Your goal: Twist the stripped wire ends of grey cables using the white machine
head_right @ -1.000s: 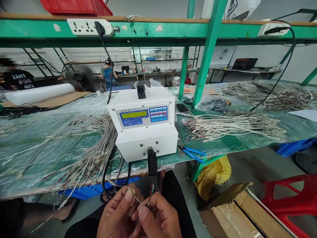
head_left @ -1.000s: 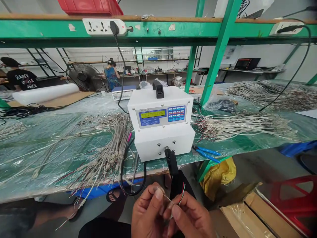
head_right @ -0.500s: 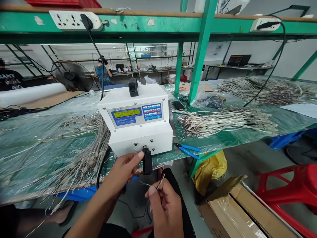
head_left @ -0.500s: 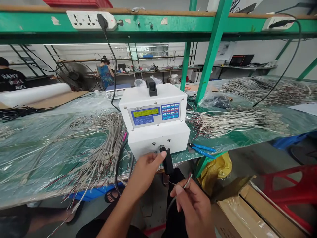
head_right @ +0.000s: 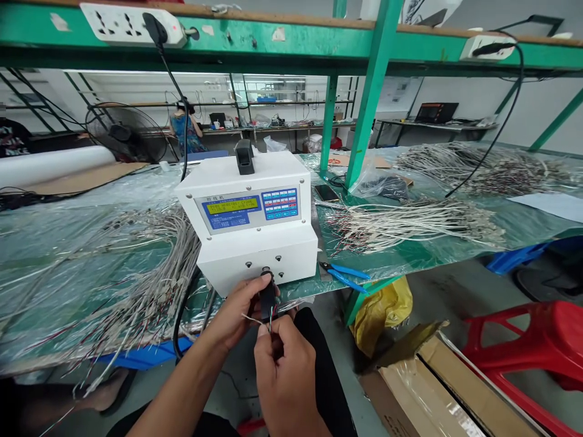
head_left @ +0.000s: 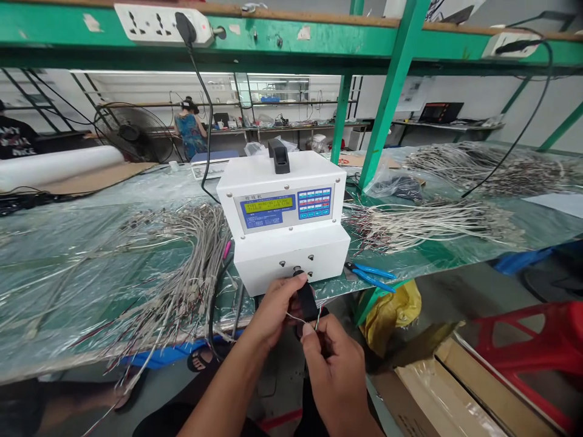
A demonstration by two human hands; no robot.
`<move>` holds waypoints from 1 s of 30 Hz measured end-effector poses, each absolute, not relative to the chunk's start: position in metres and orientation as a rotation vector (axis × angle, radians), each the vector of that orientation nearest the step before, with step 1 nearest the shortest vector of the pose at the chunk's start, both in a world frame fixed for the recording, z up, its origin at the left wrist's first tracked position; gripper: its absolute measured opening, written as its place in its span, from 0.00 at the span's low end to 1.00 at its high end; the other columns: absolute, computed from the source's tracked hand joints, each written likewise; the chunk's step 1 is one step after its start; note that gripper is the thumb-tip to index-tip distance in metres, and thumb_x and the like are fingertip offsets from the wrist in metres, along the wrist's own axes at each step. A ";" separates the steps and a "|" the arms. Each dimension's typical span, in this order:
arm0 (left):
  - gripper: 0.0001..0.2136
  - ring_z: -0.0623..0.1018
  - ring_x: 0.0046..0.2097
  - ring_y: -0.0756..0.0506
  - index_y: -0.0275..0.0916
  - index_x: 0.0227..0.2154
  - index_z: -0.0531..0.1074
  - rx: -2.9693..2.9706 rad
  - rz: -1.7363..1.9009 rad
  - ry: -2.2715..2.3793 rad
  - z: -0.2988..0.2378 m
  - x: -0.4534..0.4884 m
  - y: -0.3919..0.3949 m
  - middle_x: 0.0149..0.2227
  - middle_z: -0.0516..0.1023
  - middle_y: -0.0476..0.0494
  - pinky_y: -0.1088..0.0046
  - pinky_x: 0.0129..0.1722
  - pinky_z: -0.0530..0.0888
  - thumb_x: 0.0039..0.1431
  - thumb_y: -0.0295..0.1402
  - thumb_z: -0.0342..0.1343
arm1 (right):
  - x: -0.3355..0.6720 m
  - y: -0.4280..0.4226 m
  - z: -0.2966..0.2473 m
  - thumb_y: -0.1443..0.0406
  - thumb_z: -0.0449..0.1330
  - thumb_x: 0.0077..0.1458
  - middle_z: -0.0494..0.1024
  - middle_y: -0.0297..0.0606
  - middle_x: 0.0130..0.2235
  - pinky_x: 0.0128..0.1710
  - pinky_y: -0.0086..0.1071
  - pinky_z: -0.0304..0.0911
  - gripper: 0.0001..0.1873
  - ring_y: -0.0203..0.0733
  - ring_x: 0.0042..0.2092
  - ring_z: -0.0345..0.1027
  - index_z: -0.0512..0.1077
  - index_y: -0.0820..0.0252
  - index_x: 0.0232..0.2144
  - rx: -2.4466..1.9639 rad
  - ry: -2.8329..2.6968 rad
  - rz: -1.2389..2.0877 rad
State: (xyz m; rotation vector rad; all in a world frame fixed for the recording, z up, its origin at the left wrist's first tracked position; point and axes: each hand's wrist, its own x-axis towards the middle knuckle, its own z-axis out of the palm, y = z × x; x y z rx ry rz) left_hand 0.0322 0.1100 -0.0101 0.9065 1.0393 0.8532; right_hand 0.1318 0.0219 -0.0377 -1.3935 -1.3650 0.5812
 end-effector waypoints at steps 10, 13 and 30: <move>0.19 0.56 0.19 0.54 0.34 0.22 0.72 0.892 0.835 0.999 -0.010 0.031 0.112 0.17 0.60 0.53 0.77 0.18 0.49 0.55 0.47 0.59 | 0.133 0.026 -0.039 0.61 0.53 0.61 0.66 0.27 0.20 0.24 0.25 0.55 0.14 0.33 0.21 0.59 0.63 0.57 0.23 -1.469 -1.445 0.372; 0.19 0.53 0.19 0.55 0.33 0.23 0.73 0.899 0.835 0.983 -0.009 0.030 0.112 0.17 0.57 0.55 0.77 0.18 0.48 0.56 0.47 0.58 | 0.135 0.027 -0.039 0.61 0.53 0.61 0.68 0.28 0.20 0.24 0.25 0.56 0.14 0.33 0.22 0.61 0.63 0.57 0.24 -1.492 -1.436 0.388; 0.24 0.57 0.18 0.54 0.35 0.21 0.69 0.907 0.942 0.968 -0.014 0.025 0.108 0.17 0.61 0.52 0.77 0.18 0.52 0.54 0.54 0.58 | 0.133 0.019 -0.042 0.52 0.60 0.55 0.73 0.32 0.25 0.27 0.27 0.67 0.16 0.38 0.26 0.69 0.71 0.59 0.30 -1.501 -1.036 1.016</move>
